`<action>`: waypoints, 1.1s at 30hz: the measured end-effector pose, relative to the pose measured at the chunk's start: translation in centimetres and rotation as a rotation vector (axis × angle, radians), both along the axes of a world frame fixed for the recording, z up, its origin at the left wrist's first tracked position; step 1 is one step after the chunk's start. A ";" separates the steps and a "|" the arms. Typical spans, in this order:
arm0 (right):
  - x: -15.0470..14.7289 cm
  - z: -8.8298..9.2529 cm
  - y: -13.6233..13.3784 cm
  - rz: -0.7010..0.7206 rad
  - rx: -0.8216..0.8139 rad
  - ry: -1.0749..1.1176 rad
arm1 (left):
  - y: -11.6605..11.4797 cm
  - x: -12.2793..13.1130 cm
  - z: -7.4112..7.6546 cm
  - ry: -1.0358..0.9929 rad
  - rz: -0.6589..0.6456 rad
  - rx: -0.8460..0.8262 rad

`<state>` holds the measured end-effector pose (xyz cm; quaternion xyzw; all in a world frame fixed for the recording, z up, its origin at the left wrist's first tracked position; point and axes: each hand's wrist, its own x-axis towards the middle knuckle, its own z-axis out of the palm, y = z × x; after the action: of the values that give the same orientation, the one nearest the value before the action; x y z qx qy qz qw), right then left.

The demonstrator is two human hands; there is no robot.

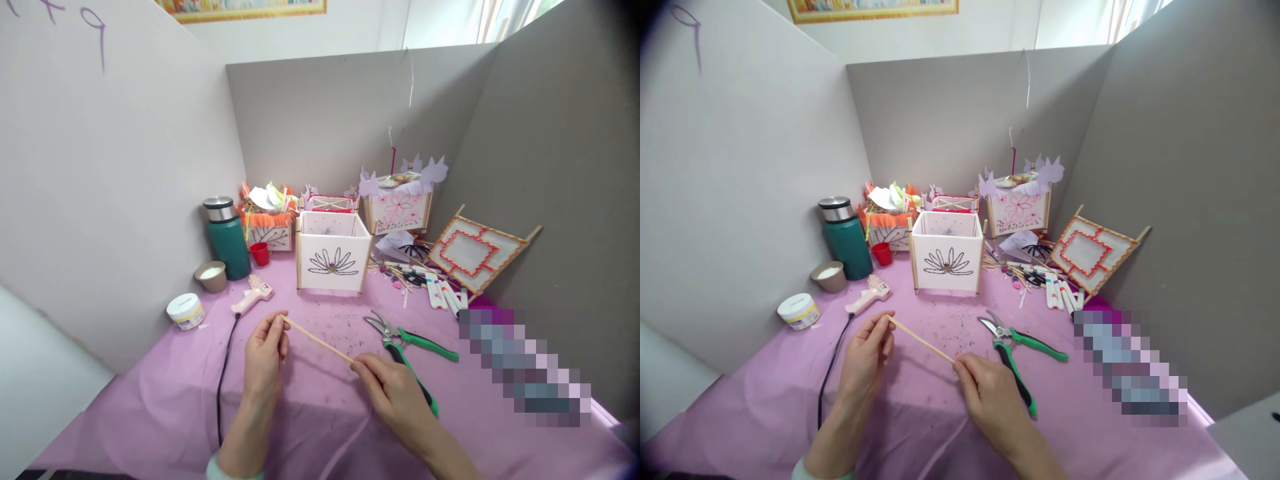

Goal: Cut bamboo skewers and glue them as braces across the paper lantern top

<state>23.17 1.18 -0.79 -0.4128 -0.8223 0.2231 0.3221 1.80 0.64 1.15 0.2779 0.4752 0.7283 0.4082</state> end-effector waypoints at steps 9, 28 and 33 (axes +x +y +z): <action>0.6 0.7 -0.3 -0.039 -0.131 0.042 | 0.0 0.1 0.3 -0.031 -0.063 0.031; 0.8 2.7 0.4 -0.082 0.108 -0.131 | 1.2 0.6 2.0 0.097 -0.014 0.041; 0.4 5.9 1.3 -0.067 0.095 -0.130 | 2.4 1.3 4.8 0.215 -0.035 0.074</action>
<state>23.54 2.45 5.13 -0.4380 -0.8367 0.1459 0.2946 3.09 3.02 5.99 0.3775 0.4840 0.7040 0.3572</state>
